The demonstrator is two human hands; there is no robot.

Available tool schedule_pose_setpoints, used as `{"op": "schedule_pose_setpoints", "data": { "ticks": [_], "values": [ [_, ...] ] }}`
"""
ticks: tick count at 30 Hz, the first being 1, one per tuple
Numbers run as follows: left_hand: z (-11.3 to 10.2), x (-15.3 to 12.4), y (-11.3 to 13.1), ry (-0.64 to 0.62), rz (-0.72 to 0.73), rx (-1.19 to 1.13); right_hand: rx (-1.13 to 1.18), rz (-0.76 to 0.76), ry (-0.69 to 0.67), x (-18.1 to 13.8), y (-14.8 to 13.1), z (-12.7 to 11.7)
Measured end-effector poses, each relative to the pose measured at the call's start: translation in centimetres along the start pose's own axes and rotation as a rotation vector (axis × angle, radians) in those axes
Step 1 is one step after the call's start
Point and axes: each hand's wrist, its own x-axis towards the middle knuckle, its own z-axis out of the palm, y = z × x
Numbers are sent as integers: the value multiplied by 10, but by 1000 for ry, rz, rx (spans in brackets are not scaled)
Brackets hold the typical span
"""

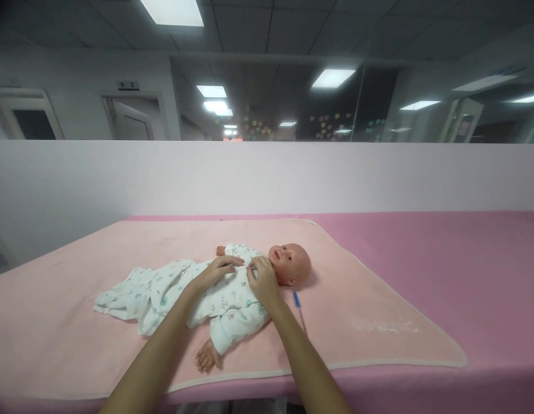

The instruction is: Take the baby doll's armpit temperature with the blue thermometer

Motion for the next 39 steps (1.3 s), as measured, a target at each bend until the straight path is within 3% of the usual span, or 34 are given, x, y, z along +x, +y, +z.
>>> {"op": "schedule_pose_setpoints", "data": {
  "ticks": [5,13,22,29,39],
  "values": [
    [-2,1,-6,-11,-53,-122,24,48,-17,-1,-3,-1],
    [0,-1,-4,-16,-5,-21,48,10,-26,1,-3,-1],
    [7,-5,-4,183,89,195,-15,-20,-97,0,8,3],
    [3,-5,-1,64,35,83,-17,-14,-102,1,5,0],
    [0,-5,-3,85,-77,-9,31,42,-64,0,-4,-3]
  ]
}}
